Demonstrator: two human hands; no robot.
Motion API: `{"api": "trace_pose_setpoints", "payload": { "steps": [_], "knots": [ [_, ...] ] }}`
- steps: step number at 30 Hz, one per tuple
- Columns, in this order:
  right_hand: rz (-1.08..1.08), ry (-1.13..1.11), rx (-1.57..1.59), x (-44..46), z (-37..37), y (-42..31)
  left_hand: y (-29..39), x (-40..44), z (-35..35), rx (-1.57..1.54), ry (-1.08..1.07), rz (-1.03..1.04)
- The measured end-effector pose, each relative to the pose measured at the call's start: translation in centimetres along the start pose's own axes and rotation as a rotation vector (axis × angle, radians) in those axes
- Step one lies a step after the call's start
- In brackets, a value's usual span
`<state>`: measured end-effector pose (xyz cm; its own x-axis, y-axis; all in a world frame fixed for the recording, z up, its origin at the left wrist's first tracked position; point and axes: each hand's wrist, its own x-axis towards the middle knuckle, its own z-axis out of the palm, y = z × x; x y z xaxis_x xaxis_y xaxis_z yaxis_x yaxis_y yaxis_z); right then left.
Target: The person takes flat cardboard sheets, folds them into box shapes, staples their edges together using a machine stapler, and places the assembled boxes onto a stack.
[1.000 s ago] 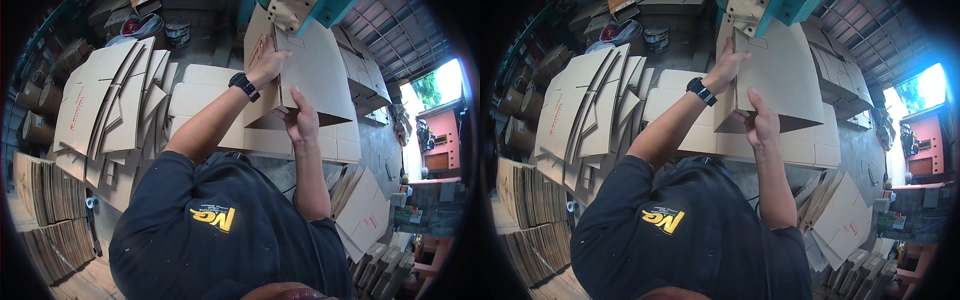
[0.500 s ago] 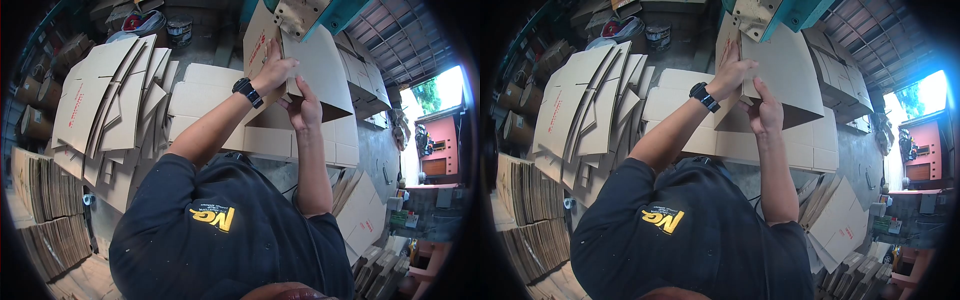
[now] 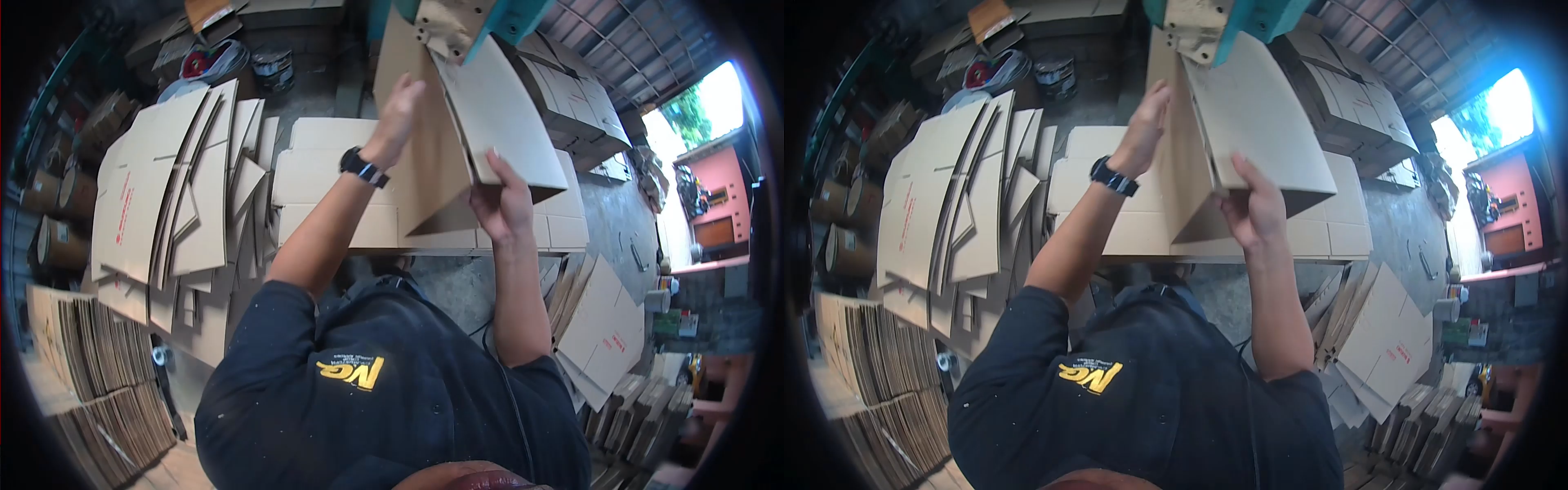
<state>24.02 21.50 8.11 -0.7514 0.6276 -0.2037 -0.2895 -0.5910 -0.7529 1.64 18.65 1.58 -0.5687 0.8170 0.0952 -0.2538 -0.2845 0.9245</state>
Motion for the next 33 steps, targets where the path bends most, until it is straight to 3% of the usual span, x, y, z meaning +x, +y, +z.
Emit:
{"api": "trace_pose_setpoints", "payload": {
  "steps": [3, 5, 8, 10, 11, 13, 16, 17, 18, 20, 22, 24, 26, 27, 28, 29, 31, 33],
  "knots": [
    [0.004, 0.142, 0.064, -6.5, -3.0, -0.9, -0.3, -0.3, -2.9, 0.02, 0.218, -0.136],
    [0.042, 0.104, 0.158, -10.7, -6.9, -2.2, 0.1, 0.1, -3.0, -0.031, 0.265, 0.055],
    [0.033, 0.128, 0.156, -16.0, -12.4, -3.4, -2.7, 2.2, -4.2, 0.056, 0.318, 0.078],
    [-0.004, 0.194, 0.077, -19.3, -15.6, -4.0, -4.6, 2.8, -5.2, 0.033, 0.081, -0.067],
    [-0.016, 0.205, 0.094, -21.1, -16.9, -4.3, -3.6, 1.1, -3.0, 0.045, 0.061, -0.074],
    [-0.024, 0.315, 0.083, -25.4, -19.9, -4.7, -2.4, -3.4, 1.2, 0.07, 0.222, -0.359],
    [-0.029, 0.446, -0.059, -33.9, -23.9, -6.4, -6.9, -8.9, 4.9, -0.195, 0.377, -0.25],
    [-0.05, 0.511, -0.169, -37.2, -24.9, -6.6, -8.9, -10.3, 6.1, -0.18, 0.379, 0.045],
    [-0.051, 0.529, -0.147, -40.5, -26.1, -6.6, -9.2, -12.4, 7.6, -0.467, 0.265, 0.053],
    [-0.081, 0.554, 0.004, -47.1, -26.9, -6.9, -13.3, -14.5, 8.6, -0.557, -0.318, 0.117],
    [-0.125, 0.644, 0.091, -52.5, -26.1, -5.6, -9.7, -19.1, 18.2, -0.802, -0.552, -0.044],
    [-0.338, 0.764, 0.162, -55.5, -27.0, -3.8, -3.7, -23.9, 28.0, -1.061, -0.746, -0.203],
    [-0.373, 0.73, 0.317, -57.8, -28.8, -1.1, 2.1, -25.0, 36.0, -1.201, -0.917, -0.34],
    [-0.391, 0.677, 0.465, -58.7, -30.6, 0.5, 4.0, -24.3, 39.4, -1.222, -0.975, -0.39],
    [-0.363, 0.312, 0.455, -60.1, -33.4, 2.2, 5.6, -22.7, 42.1, -1.193, -1.013, -0.419],
    [-0.356, 0.313, 0.451, -60.2, -33.3, 2.2, 6.1, -19.6, 43.9, -1.03, -1.084, -0.46],
    [-0.749, 0.787, 0.377, -59.4, -32.2, 2.1, 5.0, -16.5, 46.0, -0.87, -1.126, -0.495],
    [-0.799, 0.815, 0.328, -59.9, -32.7, -0.5, 0.8, -17.8, 47.9, -0.581, -0.648, -0.26]
  ]
}}
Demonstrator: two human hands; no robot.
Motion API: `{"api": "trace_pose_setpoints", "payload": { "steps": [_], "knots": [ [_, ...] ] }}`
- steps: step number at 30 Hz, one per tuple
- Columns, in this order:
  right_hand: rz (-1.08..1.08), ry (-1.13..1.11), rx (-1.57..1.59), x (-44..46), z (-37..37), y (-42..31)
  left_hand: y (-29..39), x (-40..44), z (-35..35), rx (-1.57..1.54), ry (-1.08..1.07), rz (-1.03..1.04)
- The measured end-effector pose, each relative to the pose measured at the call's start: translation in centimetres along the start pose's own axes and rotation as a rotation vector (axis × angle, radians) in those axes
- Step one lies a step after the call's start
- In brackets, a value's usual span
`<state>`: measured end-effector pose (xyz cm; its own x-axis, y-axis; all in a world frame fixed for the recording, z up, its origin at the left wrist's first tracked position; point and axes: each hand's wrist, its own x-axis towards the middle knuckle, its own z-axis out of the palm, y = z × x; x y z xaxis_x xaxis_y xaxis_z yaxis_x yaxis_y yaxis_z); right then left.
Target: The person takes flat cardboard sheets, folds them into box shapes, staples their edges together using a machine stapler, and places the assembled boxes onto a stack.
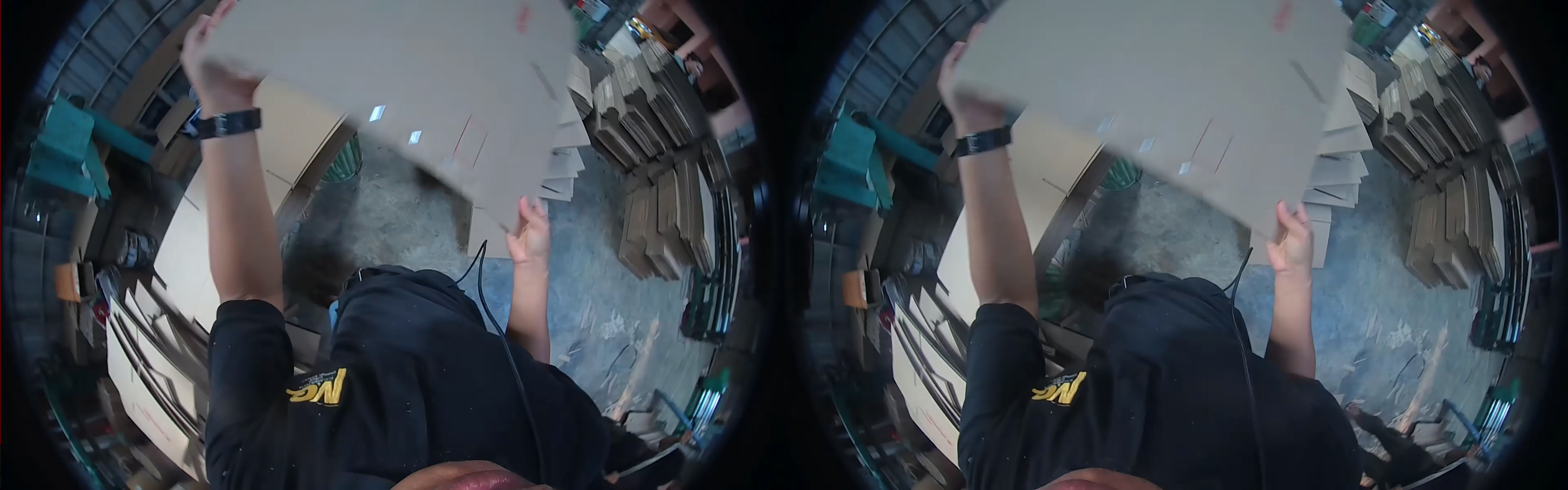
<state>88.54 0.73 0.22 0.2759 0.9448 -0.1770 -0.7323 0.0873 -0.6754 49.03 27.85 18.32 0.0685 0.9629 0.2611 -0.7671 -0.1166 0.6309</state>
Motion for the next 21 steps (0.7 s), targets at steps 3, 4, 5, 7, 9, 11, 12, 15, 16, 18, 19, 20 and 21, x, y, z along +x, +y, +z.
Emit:
{"api": "trace_pose_setpoints", "payload": {
  "steps": [3, 4, 5, 7, 9, 11, 12, 15, 16, 18, 19, 20, 21],
  "knots": [
    [-0.211, 0.241, -0.213, 4.1, 0.7, -2.5, -6.6, -5.1, -6.4, 0.197, 0.283, 0.101],
    [-0.241, 0.277, -0.271, 6.0, 0.2, -3.4, -9.2, -8.3, -9.7, 0.205, 0.327, 0.023],
    [-0.234, 0.31, -0.271, 8.8, -1.3, -3.9, -11.5, -11.4, -13.2, 0.244, 0.394, -0.084],
    [-0.171, 0.33, -0.221, 16.4, -7.2, -4.3, -13.9, -18.1, -20.1, 0.299, 0.615, -0.277],
    [-0.057, 0.253, -0.223, 23.5, -11.3, -3.6, -14.1, -23.9, -25.1, 0.397, 0.789, -0.411],
    [0.303, 0.245, -0.234, 27.1, -13.1, -0.5, -12.7, -29.3, -30.5, 0.547, 0.929, -0.495],
    [0.532, 0.409, -0.265, 29.3, -15.0, 2.1, -11.5, -31.1, -33.8, 0.633, 1.008, -0.534],
    [0.633, 0.329, -0.81, 26.3, -15.2, 10.2, -6.6, -37.4, -44.8, 1.096, 1.231, -0.419],
    [0.648, 0.283, -0.829, 23.4, -13.4, 13.1, -3.6, -39.1, -47.0, 1.203, 1.266, -0.514],
    [1.046, -0.002, -0.654, 23.6, -18.2, 17.9, 1.8, -41.6, -49.4, 1.25, 1.543, -0.655],
    [0.994, -0.03, -0.789, 19.9, -16.7, 20.0, 3.8, -43.3, -51.9, 1.188, 1.602, -0.706],
    [0.943, -0.051, -0.927, 15.9, -14.9, 22.1, 5.6, -44.8, -54.2, 1.13, 1.65, -0.755],
    [0.938, -0.044, -1.017, 13.7, -14.3, 23.5, 6.3, -45.7, -55.2, 1.124, 1.709, -0.782]
  ]
}}
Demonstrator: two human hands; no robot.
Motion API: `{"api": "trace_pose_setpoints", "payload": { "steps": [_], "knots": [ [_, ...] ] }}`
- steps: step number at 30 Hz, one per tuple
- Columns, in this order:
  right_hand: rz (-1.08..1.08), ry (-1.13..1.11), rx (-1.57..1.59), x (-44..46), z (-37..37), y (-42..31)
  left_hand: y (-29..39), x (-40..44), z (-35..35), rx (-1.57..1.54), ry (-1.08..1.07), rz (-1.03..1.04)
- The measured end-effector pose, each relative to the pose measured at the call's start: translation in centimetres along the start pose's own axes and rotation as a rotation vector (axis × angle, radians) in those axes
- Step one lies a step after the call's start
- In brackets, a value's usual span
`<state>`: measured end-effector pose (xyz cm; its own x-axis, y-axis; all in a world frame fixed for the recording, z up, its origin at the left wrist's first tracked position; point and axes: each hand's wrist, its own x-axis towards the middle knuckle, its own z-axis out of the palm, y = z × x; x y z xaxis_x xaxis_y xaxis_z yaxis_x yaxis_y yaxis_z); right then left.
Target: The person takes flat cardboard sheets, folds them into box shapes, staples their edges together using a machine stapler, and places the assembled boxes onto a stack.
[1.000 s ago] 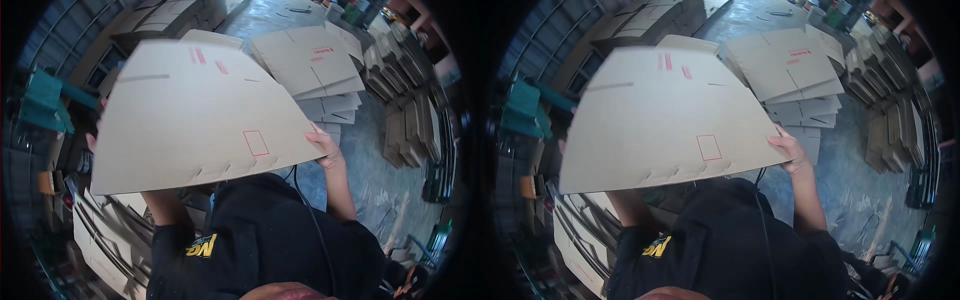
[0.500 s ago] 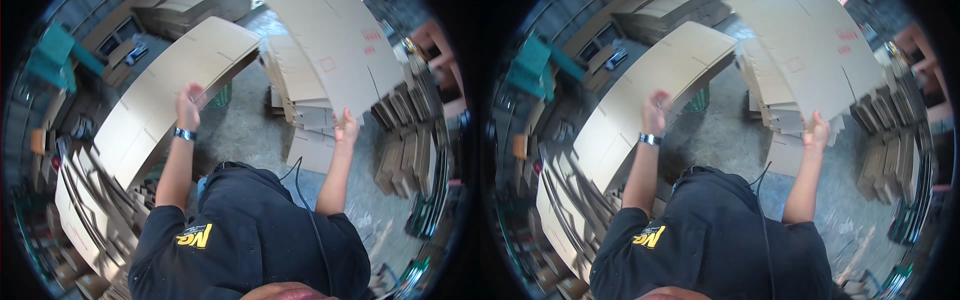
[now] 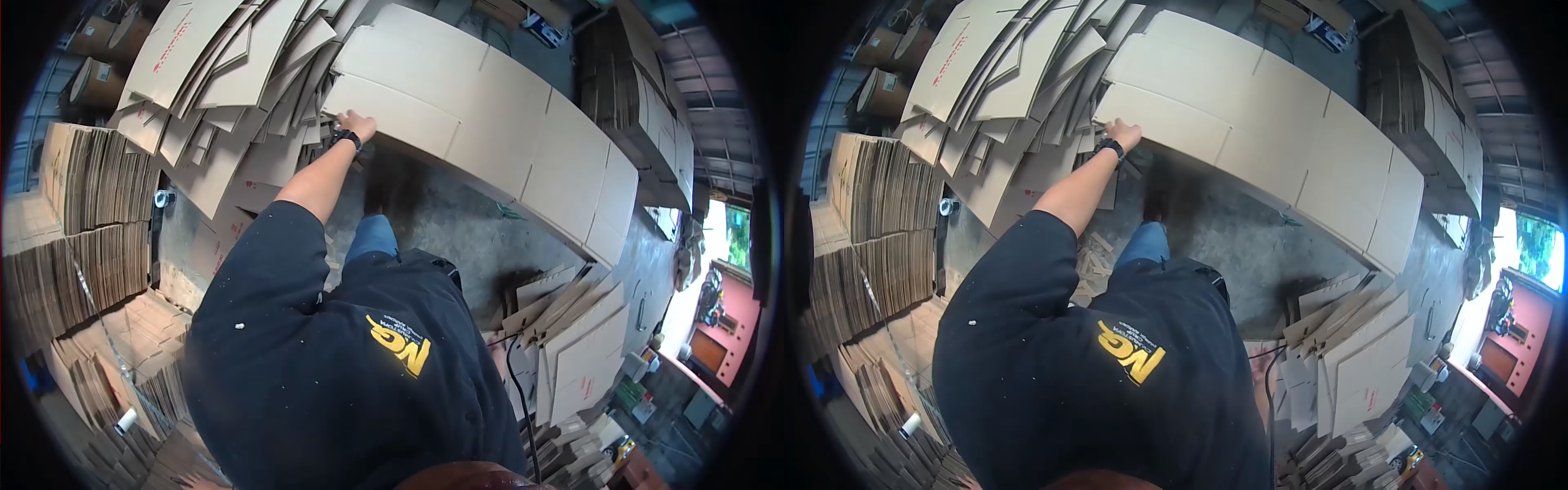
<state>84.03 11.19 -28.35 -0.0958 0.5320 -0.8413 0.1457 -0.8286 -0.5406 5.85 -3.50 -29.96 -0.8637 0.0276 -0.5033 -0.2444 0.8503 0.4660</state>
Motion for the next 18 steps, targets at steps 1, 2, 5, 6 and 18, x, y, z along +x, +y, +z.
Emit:
{"api": "trace_pose_setpoints", "payload": {
  "steps": [1, 2, 5, 6, 18],
  "knots": [
    [0.034, 0.047, -0.06, -0.4, 2.3, -0.1, -0.4, 2.0, -0.8, 0.015, 0.022, -0.05],
    [0.066, 0.084, -0.107, -0.9, 4.1, -0.5, -1.2, 4.6, -1.3, 0.029, 0.022, -0.049],
    [0.105, 0.154, -0.171, -1.1, 7.2, -2.0, -2.4, 9.2, -2.5, -0.025, -0.11, -0.077],
    [0.11, 0.169, -0.18, -0.9, 8.0, -2.6, -2.2, 9.4, -2.2, 0.002, -0.097, -0.082],
    [0.276, 0.062, 0.181, 8.2, 11.3, -4.7, 5.8, 4.0, -10.7, -0.338, -0.563, 0.323]
  ]
}}
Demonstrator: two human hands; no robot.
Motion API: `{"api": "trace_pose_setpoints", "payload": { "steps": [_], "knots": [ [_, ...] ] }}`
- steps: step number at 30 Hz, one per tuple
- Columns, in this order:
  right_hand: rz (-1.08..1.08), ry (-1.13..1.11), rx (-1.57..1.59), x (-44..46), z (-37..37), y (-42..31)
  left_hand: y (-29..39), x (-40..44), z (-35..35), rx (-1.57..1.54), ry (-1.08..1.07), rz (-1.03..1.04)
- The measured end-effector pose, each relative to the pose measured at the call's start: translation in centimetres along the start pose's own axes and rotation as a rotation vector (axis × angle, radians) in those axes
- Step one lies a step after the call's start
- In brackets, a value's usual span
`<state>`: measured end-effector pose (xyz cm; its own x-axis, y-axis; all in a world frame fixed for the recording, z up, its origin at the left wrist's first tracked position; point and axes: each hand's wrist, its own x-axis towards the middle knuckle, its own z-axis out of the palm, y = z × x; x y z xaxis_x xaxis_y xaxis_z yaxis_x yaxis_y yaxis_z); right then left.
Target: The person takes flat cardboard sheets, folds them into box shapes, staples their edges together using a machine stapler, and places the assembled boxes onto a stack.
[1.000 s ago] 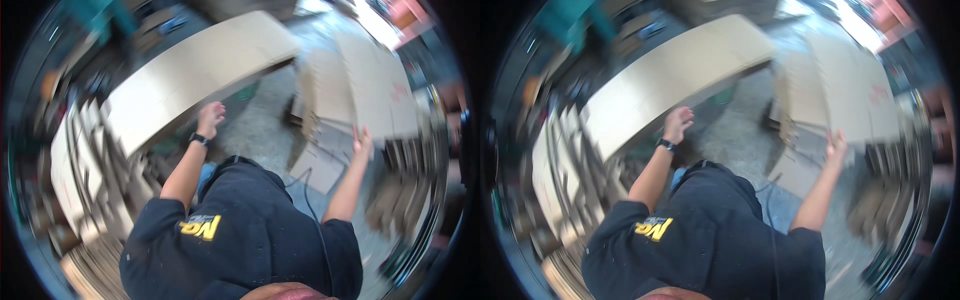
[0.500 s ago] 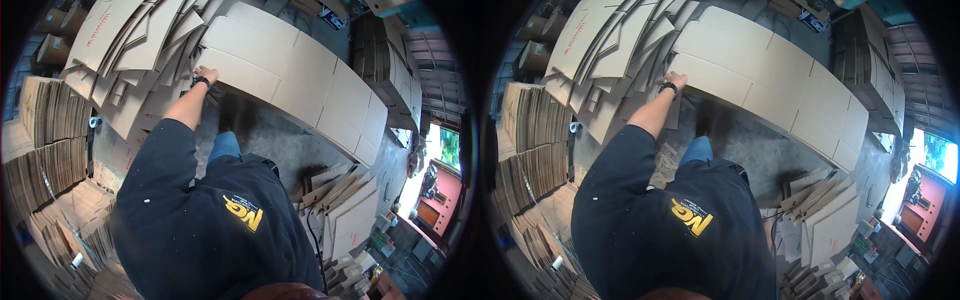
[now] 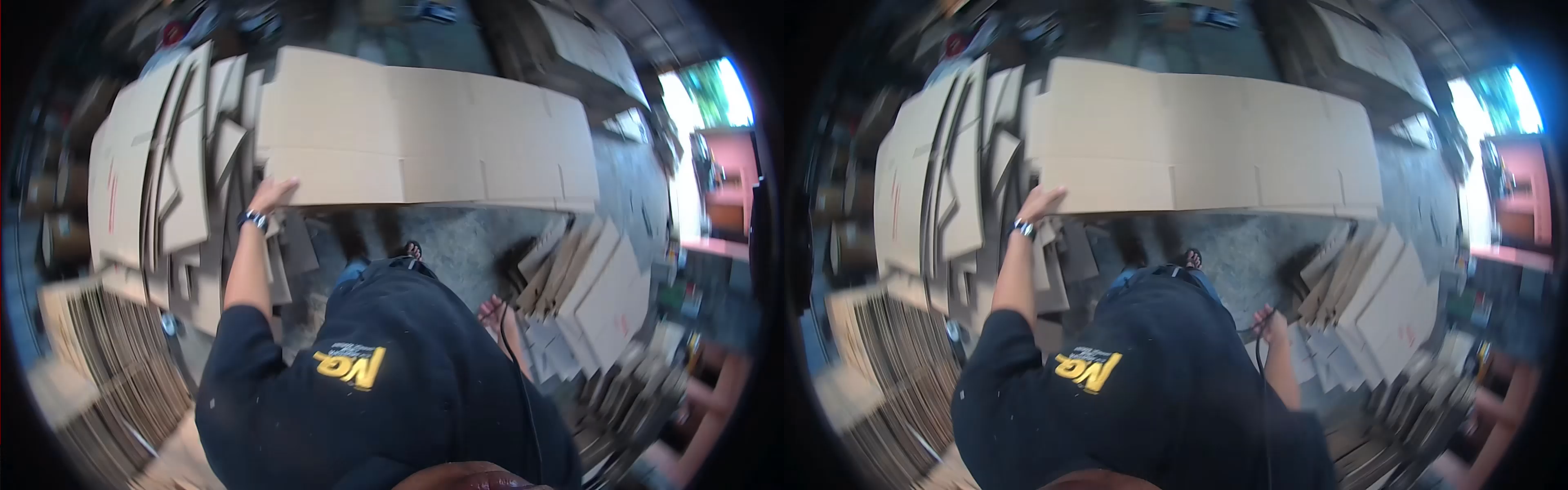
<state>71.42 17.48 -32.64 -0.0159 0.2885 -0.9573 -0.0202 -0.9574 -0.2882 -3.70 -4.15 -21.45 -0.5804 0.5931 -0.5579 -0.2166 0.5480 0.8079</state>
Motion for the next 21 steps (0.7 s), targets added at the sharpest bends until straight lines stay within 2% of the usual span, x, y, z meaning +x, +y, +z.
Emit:
{"api": "trace_pose_setpoints", "payload": {
  "steps": [1, 2, 4, 5, 7, 8, 10, 11, 12, 13, 14, 15, 16, 18, 19, 20, 21],
  "knots": [
    [-0.076, 0.055, -0.046, -0.8, 1.6, -0.9, 1.8, -0.7, -0.5, -0.024, -0.119, 0.105],
    [-0.121, 0.057, -0.168, -1.5, 2.9, -2.3, 2.9, -1.7, -1.3, -0.057, -0.123, 0.135],
    [-0.142, 0.165, -0.229, -0.9, 5.0, -5.8, 9.7, -8.8, -2.3, -0.059, 0.007, 0.041],
    [-0.192, 0.181, -0.239, 0.6, 4.7, -7.6, 11.1, -11.4, -3.7, 0.012, 0.049, 0.088],
    [-0.226, 0.281, -0.282, 1.1, 5.8, -12.0, 12.4, -16.2, -6.4, 0.181, 0.184, 0.102],
    [-0.264, 0.259, -0.162, 1.3, 6.0, -13.9, 11.4, -17.4, -8.6, 0.298, 0.249, 0.068],
    [-0.288, 0.162, -0.075, 1.5, 5.5, -18.4, 16.6, -22.1, -3.4, 0.486, 0.169, -0.017],
    [-0.428, 0.174, -0.045, 3.9, 5.7, -20.3, 13.7, -20.6, -4.5, 0.762, 0.205, -0.144],
    [-0.567, 0.182, -0.018, 6.3, 5.9, -22.3, 13.1, -20.9, -1.1, 1.102, 0.398, -0.24],
    [-0.644, 0.384, -0.158, 5.4, 7.6, -25.8, 10.7, -19.4, -0.6, 1.122, 0.304, -0.216],
    [-0.841, 0.688, -0.124, 2.9, 12.1, -27.8, 7.9, -18.4, 0.3, 0.86, 0.348, -0.027],
    [-1.114, 0.681, -0.298, 2.1, 14.7, -31.1, 6.8, -17.9, 1.5, 0.615, 0.361, 0.173],
    [-1.397, 0.574, -0.217, -0.2, 18.7, -34.9, 8.3, -18.4, 3.1, 0.606, 0.411, 0.193],
    [-1.745, 0.174, -0.135, -17.6, 27.7, -40.7, 12.4, -20.2, 6.2, 0.617, 0.66, 0.124],
    [-1.838, -0.073, 0.003, -28.2, 32.1, -41.8, 13.5, -20.3, 6.6, 0.604, 0.675, 0.127],
    [-1.95, -0.339, 0.101, -35.0, 35.8, -42.9, 14.5, -20.2, 6.6, 0.568, 0.686, 0.12],
    [-1.996, -0.495, 0.073, -42.1, 39.0, -43.3, 15.4, -20.1, 6.6, 0.533, 0.695, 0.113]
  ]
}}
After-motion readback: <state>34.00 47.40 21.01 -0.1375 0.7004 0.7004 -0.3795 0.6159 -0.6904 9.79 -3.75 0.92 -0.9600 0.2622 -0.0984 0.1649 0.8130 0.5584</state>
